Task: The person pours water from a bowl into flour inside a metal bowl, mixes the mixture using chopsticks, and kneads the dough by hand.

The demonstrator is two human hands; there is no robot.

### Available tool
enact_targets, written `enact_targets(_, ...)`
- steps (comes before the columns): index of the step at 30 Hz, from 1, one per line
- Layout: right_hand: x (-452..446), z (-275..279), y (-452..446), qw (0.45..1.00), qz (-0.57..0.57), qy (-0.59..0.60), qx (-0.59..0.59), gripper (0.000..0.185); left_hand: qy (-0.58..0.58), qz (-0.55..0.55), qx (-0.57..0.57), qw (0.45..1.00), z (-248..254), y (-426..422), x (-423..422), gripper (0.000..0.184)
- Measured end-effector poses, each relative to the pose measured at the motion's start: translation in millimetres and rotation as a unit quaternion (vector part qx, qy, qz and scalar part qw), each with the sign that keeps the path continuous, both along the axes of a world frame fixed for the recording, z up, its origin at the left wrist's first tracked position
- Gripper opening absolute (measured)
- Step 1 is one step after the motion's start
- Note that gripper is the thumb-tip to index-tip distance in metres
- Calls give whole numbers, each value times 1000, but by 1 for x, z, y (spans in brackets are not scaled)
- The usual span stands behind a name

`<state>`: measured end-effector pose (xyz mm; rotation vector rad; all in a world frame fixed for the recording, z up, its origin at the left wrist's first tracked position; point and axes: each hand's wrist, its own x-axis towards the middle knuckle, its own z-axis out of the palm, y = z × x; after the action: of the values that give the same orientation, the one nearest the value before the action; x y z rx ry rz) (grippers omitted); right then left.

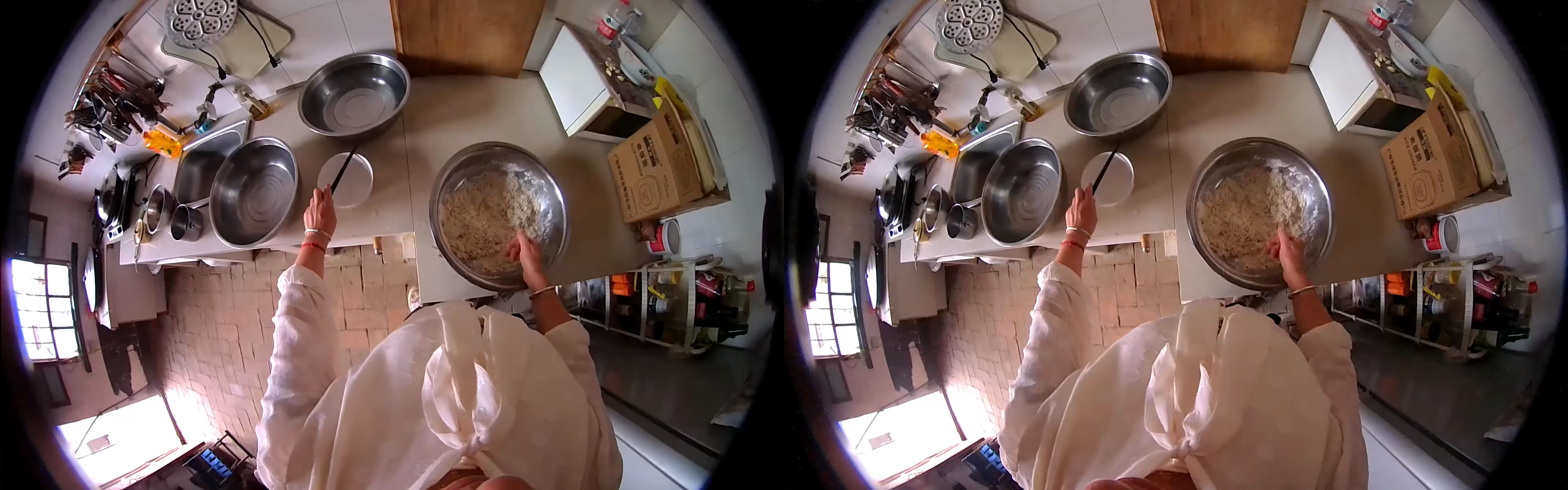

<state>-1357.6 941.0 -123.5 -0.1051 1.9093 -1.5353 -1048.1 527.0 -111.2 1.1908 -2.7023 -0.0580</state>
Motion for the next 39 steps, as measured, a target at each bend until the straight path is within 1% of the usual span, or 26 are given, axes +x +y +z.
enact_targets(2, 3, -2, 3, 1000, -9, -17, -16, 29, -15, -6, 6, 1000, 3, 1, -2, 38)
enact_targets(5, 1, 3, 3, 992, 93, 76, 46, 21, -15, -21, -10, 1000, -1, -4, -1, 39)
enact_targets(6, -9, -15, 4, 959, 145, 234, 65, 20, -29, -15, -31, 999, 6, 1, -2, 42)
enact_targets(7, -23, -35, 6, 898, 196, 384, 86, 22, -44, -2, -50, 998, 13, 7, -5, 43)
enact_targets(8, -29, -22, 3, 904, 193, 366, 109, 24, -59, 13, -69, 996, 18, 13, -10, 45)
enact_targets(9, -30, -4, -8, 908, 193, 348, 130, 28, -23, 3, -82, 996, 21, 21, -13, 45)
enact_targets(10, -38, -4, -13, 866, 185, 429, 176, 30, 12, -3, -96, 995, 24, 30, -15, 45)
enact_targets(12, -48, -8, -22, 757, 169, 576, 257, 37, 101, 5, -50, 994, 30, 68, -33, 41)
enact_targets(13, -40, -7, -28, 776, 195, 525, 291, 42, 178, 2, 53, 983, 18, 88, -44, 38)
enact_targets(14, -26, 1, -37, 791, 220, 472, 322, 47, 263, -22, 194, 945, -12, 107, -55, 39)
enact_targets(15, -10, 12, -47, 802, 243, 417, 353, 53, 271, 2, 250, 930, -10, 138, -75, 40)
enact_targets(16, 12, 35, -58, 794, 295, 425, 319, 58, 304, 2, 301, 904, -21, 161, -92, 40)
enact_targets(17, 33, 53, -67, 782, 347, 432, 284, 63, 361, 2, 370, 856, -30, 179, -108, 46)
enact_targets(18, 46, 25, -74, 810, 391, 397, 182, 66, 392, 3, 398, 830, -46, 189, -123, 46)
enact_targets(20, 62, 22, -96, 774, 438, 428, 163, 57, 318, 116, 448, 827, -34, 202, -144, 43)
enact_targets(22, 33, 8, -116, 682, 457, 540, 188, 48, 395, 116, 390, 824, -59, 204, -150, 37)
enact_targets(23, 3, -6, -120, 667, 456, 550, 211, 46, 436, 117, 358, 817, -68, 205, -153, 34)
enact_targets(24, -30, -18, -115, 652, 456, 559, 234, 43, 418, 119, 380, 817, -57, 206, -155, 35)
enact_targets(26, -70, 0, -103, 730, 350, 521, 272, 42, 375, 121, 426, 814, -12, 208, -153, 36)
enact_targets(28, -81, 12, -76, 727, 268, 585, 240, 44, 361, 140, 377, 841, -2, 213, -158, 39)
enact_targets(30, -50, -12, -69, 688, 252, 607, 309, 43, 340, 150, 361, 855, 7, 215, -163, 43)
enact_targets(31, -32, 9, -76, 713, 360, 515, 310, 46, 326, 151, 370, 857, 10, 213, -163, 44)
enact_targets(33, 28, 46, -93, 636, 506, 489, 316, 52, 319, 151, 357, 865, 7, 213, -163, 47)
enact_targets(36, 16, 19, -76, 567, 640, 505, 122, 61, 332, 149, 313, 877, -13, 214, -163, 48)
enact_targets(37, -24, -18, -66, 611, 634, 468, 82, 66, 337, 150, 312, 875, -16, 215, -163, 46)
enact_targets(39, -77, 5, -53, 483, 515, 646, 290, 65, 338, 144, 309, 877, -18, 211, -167, 47)
